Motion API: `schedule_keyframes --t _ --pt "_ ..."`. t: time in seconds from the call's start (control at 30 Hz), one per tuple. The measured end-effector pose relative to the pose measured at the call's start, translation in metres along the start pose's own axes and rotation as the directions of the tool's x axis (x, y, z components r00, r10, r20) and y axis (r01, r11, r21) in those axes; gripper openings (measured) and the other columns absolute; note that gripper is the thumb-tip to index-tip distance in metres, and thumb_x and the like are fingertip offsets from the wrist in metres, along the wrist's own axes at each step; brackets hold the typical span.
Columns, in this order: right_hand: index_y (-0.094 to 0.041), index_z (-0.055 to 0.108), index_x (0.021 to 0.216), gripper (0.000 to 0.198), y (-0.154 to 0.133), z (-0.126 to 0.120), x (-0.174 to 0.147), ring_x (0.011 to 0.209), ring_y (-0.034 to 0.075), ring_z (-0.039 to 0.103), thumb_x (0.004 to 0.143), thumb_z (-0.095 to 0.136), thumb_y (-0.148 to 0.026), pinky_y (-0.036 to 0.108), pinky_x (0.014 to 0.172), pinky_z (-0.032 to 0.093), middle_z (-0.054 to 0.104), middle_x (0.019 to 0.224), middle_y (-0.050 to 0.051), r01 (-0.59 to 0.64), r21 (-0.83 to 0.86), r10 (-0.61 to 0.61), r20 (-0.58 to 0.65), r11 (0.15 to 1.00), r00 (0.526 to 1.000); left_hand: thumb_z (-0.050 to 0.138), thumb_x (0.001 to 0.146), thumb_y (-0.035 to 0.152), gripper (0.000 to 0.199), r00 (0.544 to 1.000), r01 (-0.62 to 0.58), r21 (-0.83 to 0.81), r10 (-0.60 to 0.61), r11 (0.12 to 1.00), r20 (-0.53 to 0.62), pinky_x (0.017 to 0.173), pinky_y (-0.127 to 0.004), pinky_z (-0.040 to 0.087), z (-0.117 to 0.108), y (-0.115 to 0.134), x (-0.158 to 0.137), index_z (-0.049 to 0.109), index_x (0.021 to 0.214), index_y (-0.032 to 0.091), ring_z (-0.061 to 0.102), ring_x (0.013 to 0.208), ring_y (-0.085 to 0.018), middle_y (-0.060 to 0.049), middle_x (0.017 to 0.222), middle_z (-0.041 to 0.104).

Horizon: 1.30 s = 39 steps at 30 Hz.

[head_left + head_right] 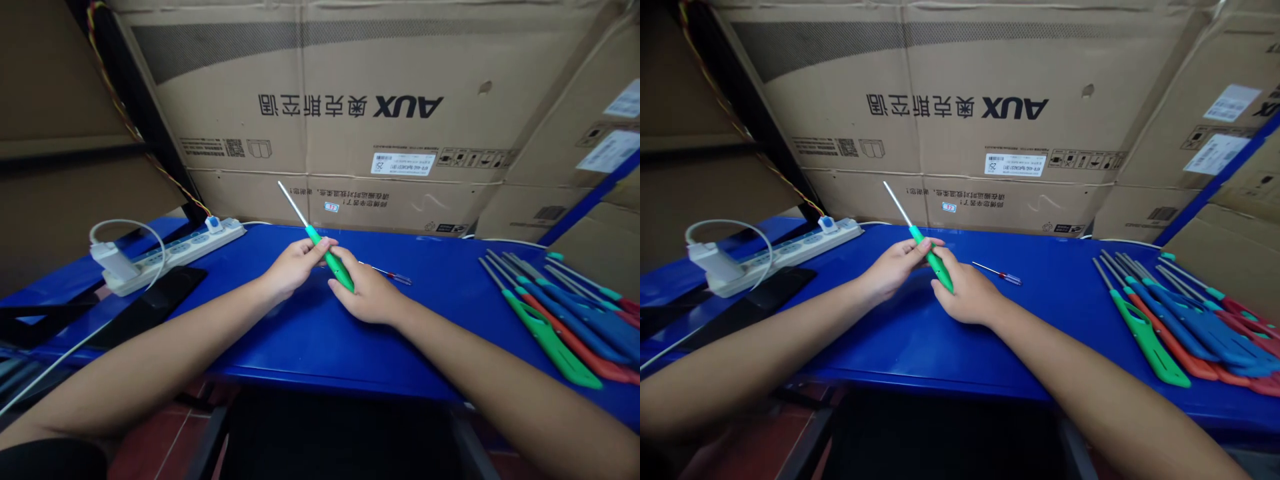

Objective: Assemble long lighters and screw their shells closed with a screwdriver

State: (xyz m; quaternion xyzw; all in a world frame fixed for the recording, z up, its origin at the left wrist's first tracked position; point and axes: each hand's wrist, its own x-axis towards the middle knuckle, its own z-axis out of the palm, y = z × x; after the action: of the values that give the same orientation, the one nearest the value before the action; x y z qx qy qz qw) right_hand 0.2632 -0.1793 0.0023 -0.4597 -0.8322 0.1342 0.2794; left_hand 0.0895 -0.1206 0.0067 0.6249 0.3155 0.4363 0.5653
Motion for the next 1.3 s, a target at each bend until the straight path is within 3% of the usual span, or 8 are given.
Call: schedule_keyframes --t 0.17,0.3,0.43,0.57,0.67,0.73,1.0,1.3 --pt "-0.026 0.032 0.153 0.059 0.007 0.003 0.0 0.119 0.028 0.062 0.097 0.047 -0.04 0.043 0.095 0.049 0.058 0.142 0.011 -0.003 0.121 0.005 -0.013 0.993 1.0 0.068 0.085 0.052 0.041 0.999 0.0 -0.01 0.001 1.0 0.053 0.094 -0.033 0.052 0.001 -0.002 0.0 0.069 0.106 0.017 0.068 0.1 -0.018 -0.008 0.104 0.073" --pt "-0.022 0.038 0.148 0.052 0.003 0.002 0.001 0.106 0.027 0.067 0.1 0.041 -0.041 0.039 0.085 0.05 0.066 0.132 0.012 -0.027 0.056 0.03 -0.049 0.998 0.998 0.066 0.086 0.056 0.047 1.0 0.01 0.051 -0.011 0.999 0.016 0.084 -0.03 0.055 0.002 -0.001 -0.001 0.066 0.112 0.016 0.068 0.097 -0.018 -0.009 0.107 0.072" --pt "-0.021 0.043 0.142 0.047 0.003 -0.003 0.002 0.08 0.024 0.069 0.1 0.041 -0.042 0.033 0.068 0.046 0.075 0.099 0.008 -0.065 -0.003 0.064 -0.088 0.998 0.994 0.048 0.091 0.068 0.056 0.999 0.044 0.328 -0.038 0.944 -0.025 0.056 -0.023 0.049 -0.004 0.002 -0.004 0.063 0.104 0.016 0.067 0.069 -0.014 -0.007 0.091 0.071" --pt "-0.019 0.04 0.144 0.053 0.012 -0.015 0.004 0.08 0.025 0.068 0.099 0.041 -0.046 0.033 0.067 0.044 0.073 0.097 0.01 -0.161 -0.042 0.151 -0.185 0.986 0.971 0.033 0.099 0.058 0.057 0.981 -0.113 0.708 -0.036 0.698 0.192 0.059 -0.026 0.044 -0.016 0.007 -0.003 0.065 0.076 0.017 0.058 0.056 -0.013 -0.003 0.065 0.065" --pt "-0.019 0.043 0.142 0.054 0.021 -0.029 0.004 0.074 0.024 0.066 0.098 0.041 -0.049 0.032 0.063 0.042 0.073 0.089 0.009 -0.19 -0.076 0.171 -0.203 0.979 0.964 0.052 0.093 0.039 0.029 0.956 -0.286 0.872 0.066 0.398 0.284 0.072 -0.028 0.044 -0.028 0.009 0.003 0.07 0.083 0.018 0.062 0.076 -0.017 -0.006 0.081 0.07" --pt "-0.019 0.043 0.142 0.055 0.025 -0.038 0.004 0.067 0.022 0.063 0.097 0.041 -0.051 0.031 0.059 0.04 0.071 0.082 0.007 -0.215 -0.079 0.192 -0.227 0.973 0.955 0.056 0.09 0.033 0.02 0.962 -0.271 0.916 0.102 0.297 0.251 0.076 -0.029 0.044 -0.035 0.007 0.009 0.071 0.092 0.019 0.062 0.085 -0.019 -0.007 0.092 0.071" --pt "-0.02 0.045 0.142 0.052 0.034 -0.056 0.003 0.075 0.025 0.066 0.098 0.042 -0.048 0.031 0.06 0.041 0.073 0.089 0.009 -0.233 -0.254 0.184 -0.203 0.939 0.962 0.065 0.086 0.029 0.015 0.97 -0.214 0.926 -0.044 0.311 0.239 0.083 -0.029 0.047 -0.035 -0.017 0.026 0.07 0.097 0.019 0.063 0.095 -0.02 -0.005 0.099 0.069" --pt "-0.036 0.04 0.151 0.054 0.034 -0.035 -0.009 0.104 0.033 0.068 0.098 0.041 -0.047 0.043 0.075 0.052 0.069 0.126 0.009 -0.055 -0.539 0.244 0.287 0.841 0.926 0.052 0.087 0.012 0.011 0.948 -0.215 0.918 -0.154 0.332 0.277 0.076 -0.031 0.043 -0.025 -0.015 0.018 0.063 0.086 0.016 0.057 0.083 -0.02 -0.007 0.094 0.059"
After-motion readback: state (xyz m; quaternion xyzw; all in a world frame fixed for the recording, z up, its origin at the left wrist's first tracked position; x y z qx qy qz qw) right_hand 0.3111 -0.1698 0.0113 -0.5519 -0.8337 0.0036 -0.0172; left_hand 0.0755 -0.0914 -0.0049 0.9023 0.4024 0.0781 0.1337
